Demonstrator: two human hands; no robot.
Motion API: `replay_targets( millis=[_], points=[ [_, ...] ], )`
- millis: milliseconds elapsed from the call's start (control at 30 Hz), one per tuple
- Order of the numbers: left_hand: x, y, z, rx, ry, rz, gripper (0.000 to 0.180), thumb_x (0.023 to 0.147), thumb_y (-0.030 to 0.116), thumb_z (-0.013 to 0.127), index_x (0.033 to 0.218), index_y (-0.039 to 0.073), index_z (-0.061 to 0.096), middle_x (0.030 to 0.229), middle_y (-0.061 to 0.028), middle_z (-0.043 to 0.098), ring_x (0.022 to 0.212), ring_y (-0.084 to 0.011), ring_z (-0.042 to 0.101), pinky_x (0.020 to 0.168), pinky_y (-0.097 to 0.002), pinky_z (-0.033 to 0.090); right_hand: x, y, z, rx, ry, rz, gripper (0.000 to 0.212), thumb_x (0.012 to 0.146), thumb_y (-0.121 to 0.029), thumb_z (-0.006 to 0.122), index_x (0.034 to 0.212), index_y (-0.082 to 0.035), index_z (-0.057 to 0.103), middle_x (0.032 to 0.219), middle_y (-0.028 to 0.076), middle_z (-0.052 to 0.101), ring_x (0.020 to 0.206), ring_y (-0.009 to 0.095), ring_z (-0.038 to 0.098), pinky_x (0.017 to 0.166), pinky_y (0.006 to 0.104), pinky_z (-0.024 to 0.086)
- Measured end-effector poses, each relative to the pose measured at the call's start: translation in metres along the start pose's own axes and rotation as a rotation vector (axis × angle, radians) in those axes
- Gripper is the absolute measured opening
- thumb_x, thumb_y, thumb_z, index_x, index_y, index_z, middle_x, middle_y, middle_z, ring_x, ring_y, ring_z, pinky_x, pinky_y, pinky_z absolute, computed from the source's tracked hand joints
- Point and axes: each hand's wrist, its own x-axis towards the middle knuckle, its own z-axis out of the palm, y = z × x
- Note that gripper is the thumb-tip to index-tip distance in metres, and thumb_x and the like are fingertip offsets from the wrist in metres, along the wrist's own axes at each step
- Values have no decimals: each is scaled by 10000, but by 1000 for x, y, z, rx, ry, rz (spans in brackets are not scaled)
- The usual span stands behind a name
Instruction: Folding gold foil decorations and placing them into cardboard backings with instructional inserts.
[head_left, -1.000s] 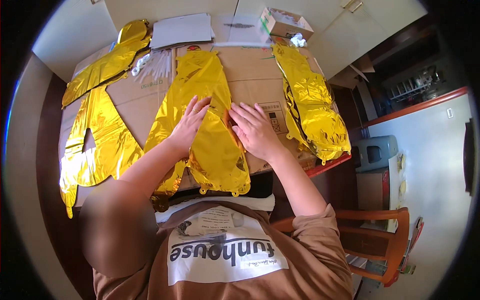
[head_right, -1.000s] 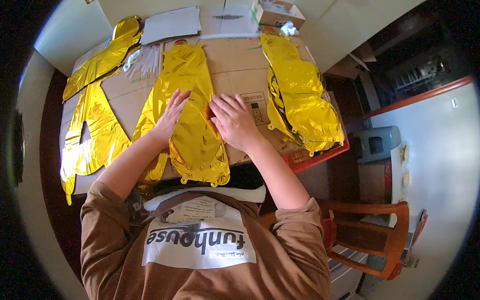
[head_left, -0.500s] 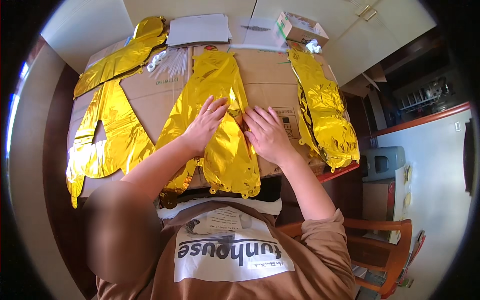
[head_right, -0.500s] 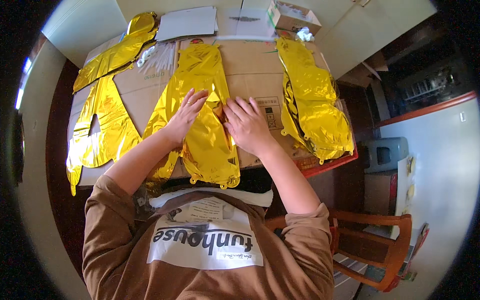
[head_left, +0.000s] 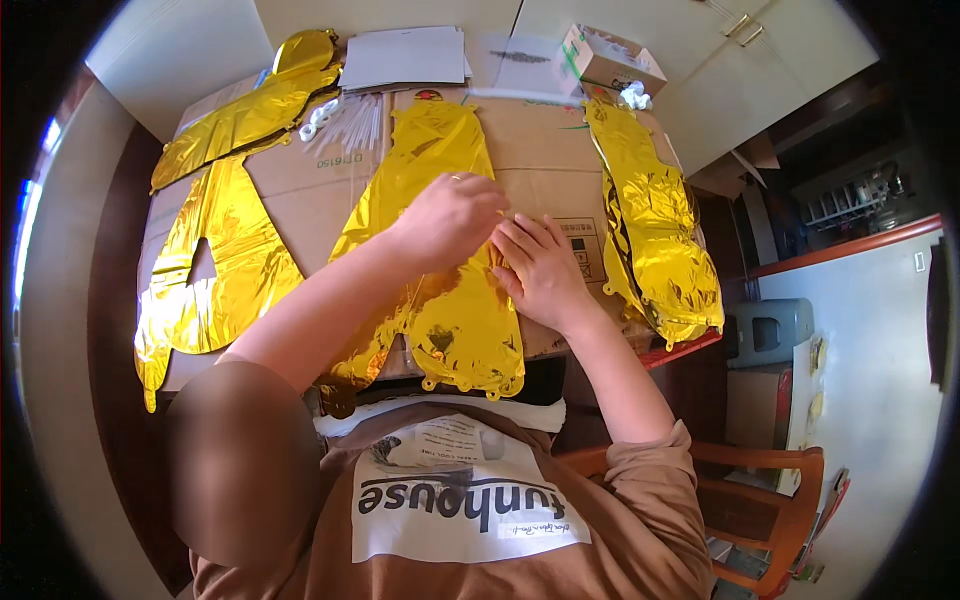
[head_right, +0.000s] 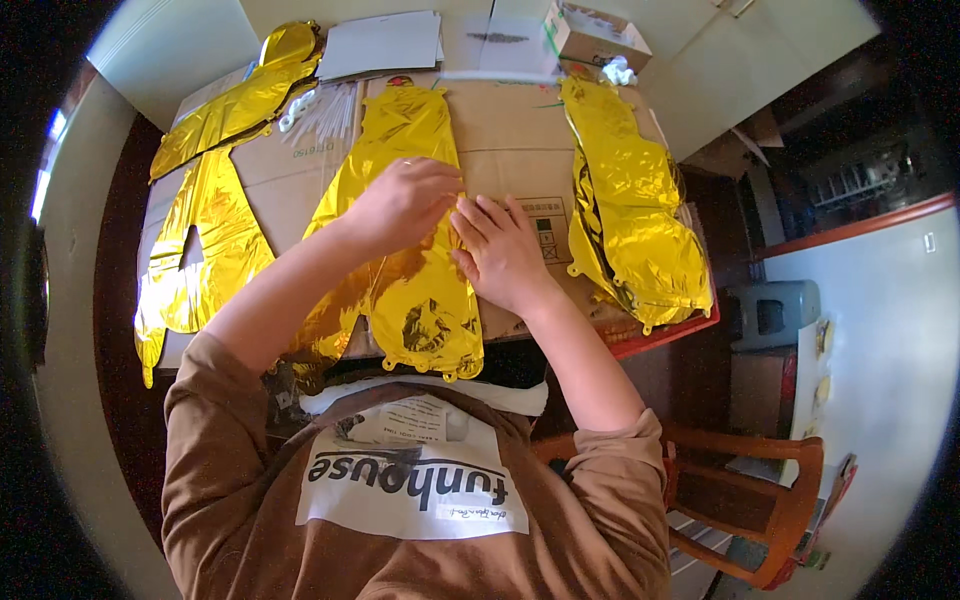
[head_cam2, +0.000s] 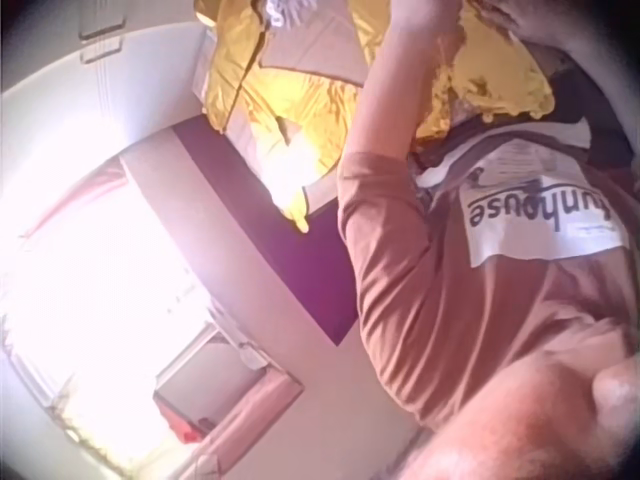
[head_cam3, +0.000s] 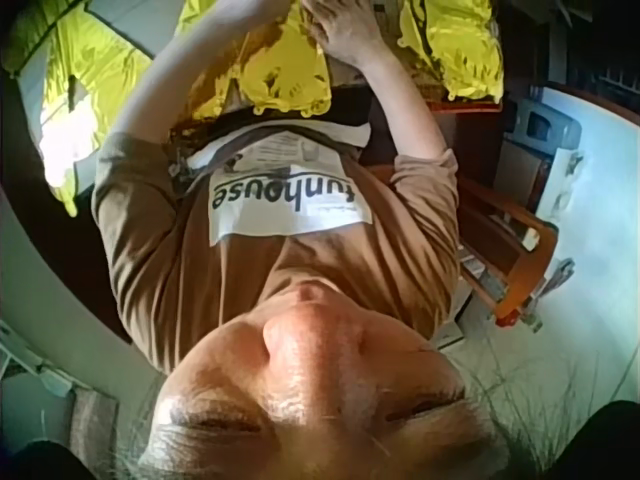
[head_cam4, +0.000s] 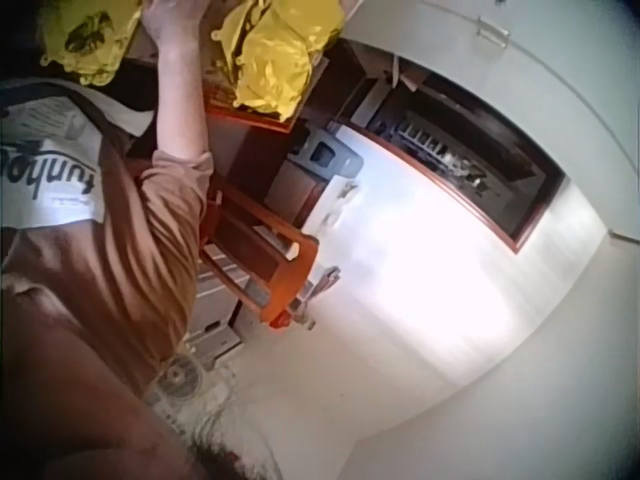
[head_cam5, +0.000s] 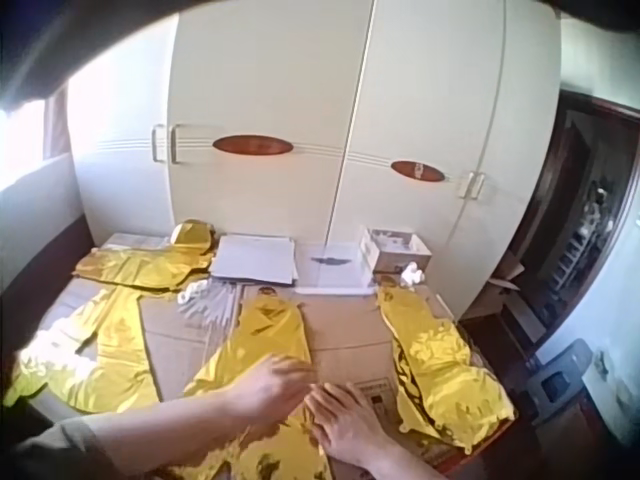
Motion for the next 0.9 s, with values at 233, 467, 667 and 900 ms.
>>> replay_targets(
  millis=[233,467,667,900],
  points=[
    [15,-52,26,260,-101,-65,282,861,212,674,1092,52,696,1140,-114,683,1089,-312,628,948,-433,484,6,-4,-3,68,4,6,451,867,-269,674,1262,-59,619,1363,102,584,1277,298,507,1126,547,320],
    [15,-67,30,226,55,-19,339,861,321,703,1057,44,700,1114,-114,682,1076,-309,624,940,-435,480,3,-5,-4,79,-7,27,449,881,-268,674,1274,-56,616,1396,110,568,1314,324,481,1140,544,303],
    [12,-70,34,191,94,4,374,848,353,712,1048,38,705,1117,-112,680,1085,-306,618,943,-429,478,-30,-22,-19,103,-90,15,475,887,-241,680,1310,-39,606,1443,123,536,1350,359,460,1151,569,285],
    [8,-71,35,179,72,-29,394,846,326,743,1114,42,689,1150,-124,663,1103,-319,609,959,-449,472,-76,-38,-56,209,-145,-36,414,906,-242,677,1279,-64,651,1392,112,590,1310,324,524,1158,568,292]
  ],
)
